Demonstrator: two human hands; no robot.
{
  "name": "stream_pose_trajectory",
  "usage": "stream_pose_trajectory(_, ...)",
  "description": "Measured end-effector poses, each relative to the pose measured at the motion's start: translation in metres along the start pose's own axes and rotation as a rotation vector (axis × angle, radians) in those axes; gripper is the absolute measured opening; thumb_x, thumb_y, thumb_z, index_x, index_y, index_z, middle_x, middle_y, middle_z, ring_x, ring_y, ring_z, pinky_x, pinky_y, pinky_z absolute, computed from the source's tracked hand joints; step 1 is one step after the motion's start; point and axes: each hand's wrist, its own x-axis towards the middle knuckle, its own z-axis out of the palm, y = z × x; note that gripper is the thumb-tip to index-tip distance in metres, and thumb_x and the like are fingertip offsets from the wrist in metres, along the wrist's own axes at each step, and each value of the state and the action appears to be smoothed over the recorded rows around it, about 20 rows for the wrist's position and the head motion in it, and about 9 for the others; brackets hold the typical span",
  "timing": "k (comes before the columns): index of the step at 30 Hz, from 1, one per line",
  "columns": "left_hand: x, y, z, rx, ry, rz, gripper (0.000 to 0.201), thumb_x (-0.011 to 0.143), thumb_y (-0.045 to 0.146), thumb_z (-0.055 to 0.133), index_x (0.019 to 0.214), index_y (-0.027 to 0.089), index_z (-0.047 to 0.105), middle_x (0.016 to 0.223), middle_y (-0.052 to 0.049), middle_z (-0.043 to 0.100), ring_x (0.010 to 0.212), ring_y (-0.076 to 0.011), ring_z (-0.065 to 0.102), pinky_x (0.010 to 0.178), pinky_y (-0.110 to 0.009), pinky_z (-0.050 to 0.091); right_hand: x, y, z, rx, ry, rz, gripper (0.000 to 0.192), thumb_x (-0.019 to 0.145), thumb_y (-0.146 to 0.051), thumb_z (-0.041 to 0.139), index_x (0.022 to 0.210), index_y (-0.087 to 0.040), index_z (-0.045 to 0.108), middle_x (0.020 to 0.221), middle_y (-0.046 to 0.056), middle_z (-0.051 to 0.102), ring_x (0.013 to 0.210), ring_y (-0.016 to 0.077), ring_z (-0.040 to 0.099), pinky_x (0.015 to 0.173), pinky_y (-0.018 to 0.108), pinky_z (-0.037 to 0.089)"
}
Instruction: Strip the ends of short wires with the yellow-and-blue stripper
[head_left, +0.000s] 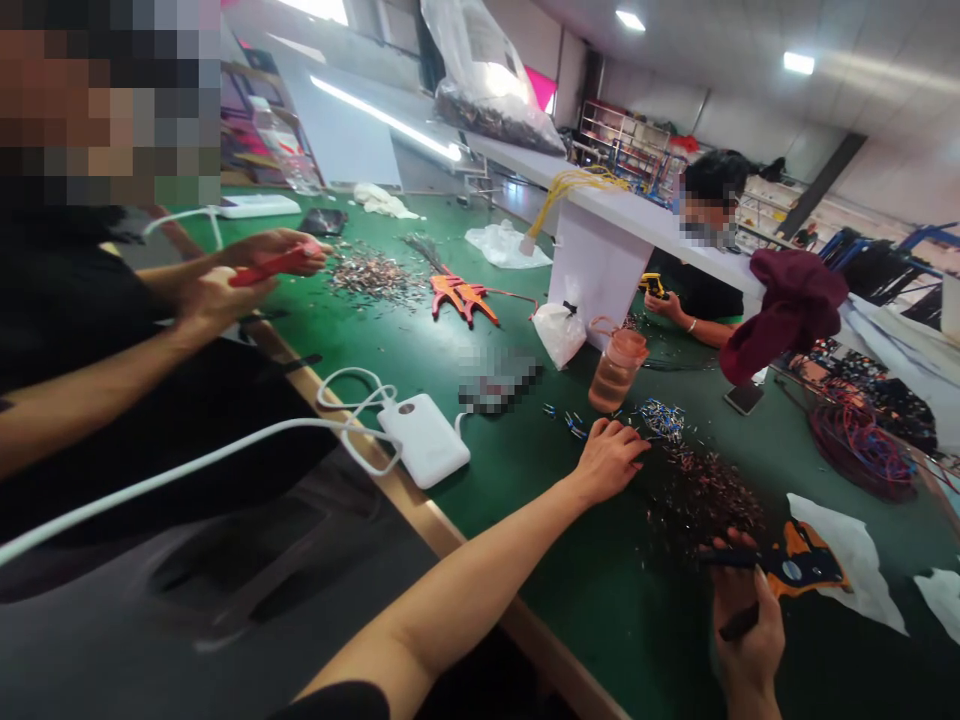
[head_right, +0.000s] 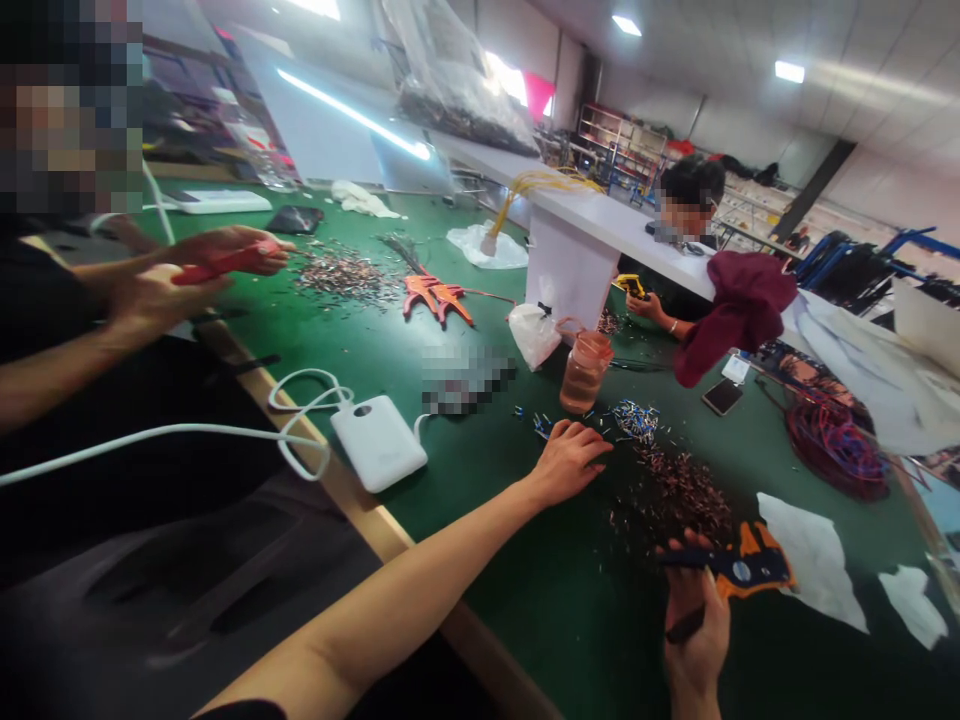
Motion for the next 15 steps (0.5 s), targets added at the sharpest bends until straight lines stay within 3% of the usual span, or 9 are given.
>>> stream_pose_trajectory(2, -0.004, 0.008, 0.002, -0.036, -0.071, 0.085, 0.041, 0.076, 0.027, 0.072, 0.116, 0.023, 0.065, 0.113, -0.008, 0.067, 0.105, -0.0258, 0.054, 0.095, -0.045, 0.032, -0.001, 0.003, 0.002, 0.012, 0.027, -0.004, 0.039, 0.086, -0.033, 0.052, 0.123, -0.023, 0.061, 0.118, 0.007, 0.071, 0.094, 0.0248, 0.071, 0.083, 0.047, 0.056)
stream_pose_trajectory(4, -0.010, 0.021, 0.006, -0.113, -0.124, 0.201, 0.043, 0.077, 0.034, 0.071, 0.118, 0.024, 0.064, 0.117, -0.008, 0.065, 0.107, -0.0263, 0.053, 0.095, -0.045, 0.033, 0.000, 0.005, 0.003, 0.008, 0.002, -0.019, 0.041, 0.086, -0.034, 0.052, 0.124, -0.023, 0.060, 0.117, 0.007, 0.071, 0.096, 0.0251, 0.071, 0.084, 0.047, 0.056)
stream_pose_trajectory(8, -0.026, 0.048, 0.023, -0.385, -0.252, 0.364, 0.032, 0.086, 0.044, 0.058, 0.104, 0.021, 0.072, 0.096, -0.008, 0.071, 0.087, -0.0189, 0.060, 0.078, -0.030, 0.042, 0.000, 0.006, 0.002, 0.006, -0.040, -0.032, 0.041, 0.087, -0.036, 0.052, 0.125, -0.024, 0.059, 0.114, 0.006, 0.072, 0.096, 0.0238, 0.071, 0.085, 0.045, 0.056)
stream_pose_trajectory(11, -0.035, 0.059, 0.035, -0.583, -0.323, 0.221, 0.034, 0.088, 0.043, 0.054, 0.100, 0.019, 0.074, 0.084, -0.007, 0.071, 0.074, -0.0155, 0.061, 0.067, -0.024, 0.043, -0.003, 0.006, 0.001, 0.036, -0.025, 0.009, 0.039, 0.088, -0.037, 0.051, 0.124, -0.024, 0.060, 0.112, 0.006, 0.073, 0.092, 0.0229, 0.072, 0.081, 0.042, 0.058)
stream_pose_trajectory(15, -0.038, 0.060, 0.042, -0.848, -0.411, -0.060, 0.042, 0.086, 0.052, 0.054, 0.098, 0.017, 0.075, 0.077, -0.004, 0.071, 0.073, -0.0164, 0.061, 0.064, -0.022, 0.042, -0.012, 0.011, 0.000, 0.069, -0.057, 0.040, 0.037, 0.088, -0.038, 0.051, 0.120, -0.024, 0.064, 0.111, 0.007, 0.074, 0.093, 0.0237, 0.072, 0.082, 0.041, 0.058)
